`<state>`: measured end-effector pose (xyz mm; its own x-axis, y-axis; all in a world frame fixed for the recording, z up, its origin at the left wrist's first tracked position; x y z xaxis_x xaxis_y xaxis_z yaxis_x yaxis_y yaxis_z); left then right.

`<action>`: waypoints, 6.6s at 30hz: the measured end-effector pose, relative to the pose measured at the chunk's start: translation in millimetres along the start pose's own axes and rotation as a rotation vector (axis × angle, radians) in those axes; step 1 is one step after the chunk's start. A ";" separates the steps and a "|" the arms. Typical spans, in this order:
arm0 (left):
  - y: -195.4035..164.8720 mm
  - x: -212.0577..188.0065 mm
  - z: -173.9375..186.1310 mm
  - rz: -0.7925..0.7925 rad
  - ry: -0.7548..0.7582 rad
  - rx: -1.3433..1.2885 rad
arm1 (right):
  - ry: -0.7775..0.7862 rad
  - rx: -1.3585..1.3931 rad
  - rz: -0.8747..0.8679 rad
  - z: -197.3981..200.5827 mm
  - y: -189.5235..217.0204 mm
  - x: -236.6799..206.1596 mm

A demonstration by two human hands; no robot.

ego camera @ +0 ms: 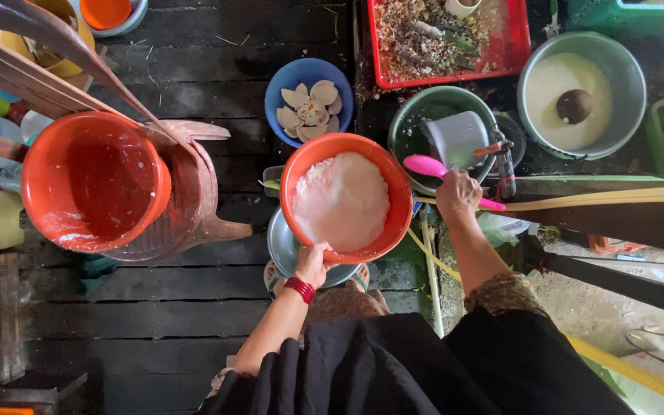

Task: The person grates coconut with a manual bench-mounted grating machine. They hold the metal hopper steady and push coconut pieces into the rotating grating head using a pink plastic scoop, occasionally pouring coconut and grated material from a red bowl back into the hopper, and collect the grated coconut in bowls below the machine.

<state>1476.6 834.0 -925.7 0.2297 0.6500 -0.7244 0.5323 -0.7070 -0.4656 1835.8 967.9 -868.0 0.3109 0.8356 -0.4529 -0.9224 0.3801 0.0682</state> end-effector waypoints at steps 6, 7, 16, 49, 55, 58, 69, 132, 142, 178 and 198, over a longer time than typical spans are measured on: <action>9.2 6.4 9.3 -0.006 -0.051 -0.001 | 0.135 0.150 -0.127 1.4 -8.3 -7.5; 8.0 6.7 10.1 -0.006 -0.070 0.002 | 0.114 0.268 -0.176 7.1 -17.7 -16.6; -5.8 8.7 0.4 -0.054 -0.077 -0.041 | -0.255 0.057 0.519 26.2 32.1 -117.8; -179.1 -364.8 509.0 -0.720 -0.401 0.713 | 0.829 0.255 0.661 -147.5 750.0 -350.3; -187.0 -478.9 660.6 -0.594 -0.659 -0.507 | 0.929 0.029 0.864 -210.4 962.8 -489.0; -204.1 -528.2 700.0 -0.673 -0.833 -0.683 | 0.984 -0.038 0.876 -242.0 1034.7 -534.1; -260.6 -683.9 872.5 -0.872 -1.560 -0.926 | 1.213 -0.451 1.310 -378.8 1308.8 -747.9; -800.6 -1202.4 1376.9 -1.104 -1.744 0.870 | -0.022 -1.060 2.311 -294.8 1892.0 -1317.2; -793.7 -1204.2 1369.2 -1.165 -1.740 0.806 | -0.063 -0.955 2.326 -375.9 1891.6 -1370.2; -775.5 -1202.8 1357.4 -0.983 -1.922 0.847 | 0.186 -0.899 2.681 -422.2 1936.6 -1335.6; -772.6 -1203.0 1358.4 -0.960 -1.936 0.893 | 0.000 -0.825 2.592 -350.7 1912.5 -1355.3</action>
<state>-317.8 219.8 -385.1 -0.8142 0.2055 0.5430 -0.4999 -0.7237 -0.4758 -430.0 423.3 -435.5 -0.7155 -0.6862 -0.1313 0.6918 -0.7221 0.0040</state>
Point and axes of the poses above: each hand's wrist, its own x-axis towards the middle knuckle, its own z-axis out of the back of the hand, y = z × x, the point moved 8 cm from there along x, towards the middle knuckle, and after that the axes turned 12 degrees about y, right-handed, at the moved point
